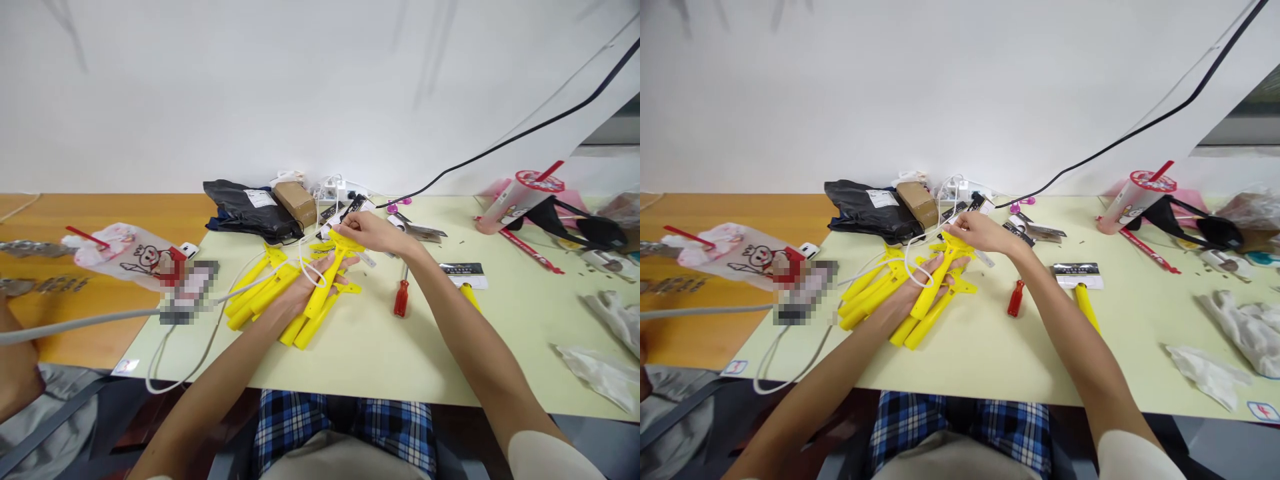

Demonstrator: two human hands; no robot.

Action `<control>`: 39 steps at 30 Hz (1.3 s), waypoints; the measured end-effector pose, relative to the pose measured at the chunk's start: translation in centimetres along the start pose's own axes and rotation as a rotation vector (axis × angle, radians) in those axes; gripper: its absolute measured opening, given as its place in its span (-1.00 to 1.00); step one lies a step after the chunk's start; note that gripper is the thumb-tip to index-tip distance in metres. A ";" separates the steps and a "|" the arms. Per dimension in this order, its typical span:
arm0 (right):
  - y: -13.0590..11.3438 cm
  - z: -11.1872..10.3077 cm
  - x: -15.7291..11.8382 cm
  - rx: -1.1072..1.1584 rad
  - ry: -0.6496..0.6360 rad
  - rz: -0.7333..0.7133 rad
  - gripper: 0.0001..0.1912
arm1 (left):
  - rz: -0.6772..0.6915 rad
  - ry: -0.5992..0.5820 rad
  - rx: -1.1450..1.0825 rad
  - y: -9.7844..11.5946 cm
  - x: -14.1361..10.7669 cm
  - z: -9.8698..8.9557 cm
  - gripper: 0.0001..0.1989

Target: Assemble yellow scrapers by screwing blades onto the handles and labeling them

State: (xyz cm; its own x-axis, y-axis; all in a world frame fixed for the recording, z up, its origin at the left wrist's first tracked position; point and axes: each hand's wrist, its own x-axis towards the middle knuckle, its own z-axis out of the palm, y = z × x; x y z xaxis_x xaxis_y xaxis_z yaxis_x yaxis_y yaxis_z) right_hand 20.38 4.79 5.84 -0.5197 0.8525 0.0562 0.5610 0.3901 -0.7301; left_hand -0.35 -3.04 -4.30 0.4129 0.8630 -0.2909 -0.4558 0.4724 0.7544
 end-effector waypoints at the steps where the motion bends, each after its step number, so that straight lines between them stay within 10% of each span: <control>1: 0.1 -0.1 0.0 0.000 0.014 0.010 -0.51 | 0.007 0.014 -0.016 0.0 0.1 0.0 -0.60; 27: 1.5 -0.7 0.0 0.060 -0.224 -0.030 -0.40 | 0.225 -0.059 0.162 -0.4 -0.3 1.3 -0.55; 39: 0.9 -3.4 -4.0 0.050 -0.195 0.105 -0.32 | -0.059 0.043 -0.271 0.9 1.1 -0.2 -0.89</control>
State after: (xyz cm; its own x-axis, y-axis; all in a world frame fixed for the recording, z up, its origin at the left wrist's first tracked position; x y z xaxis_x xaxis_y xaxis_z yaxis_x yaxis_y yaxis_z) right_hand 25.09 2.93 7.28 -0.5775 0.8023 -0.1512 0.5884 0.2807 -0.7583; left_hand -0.50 -1.62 -4.08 0.4135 0.8368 -0.3588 -0.6287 0.5475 0.5522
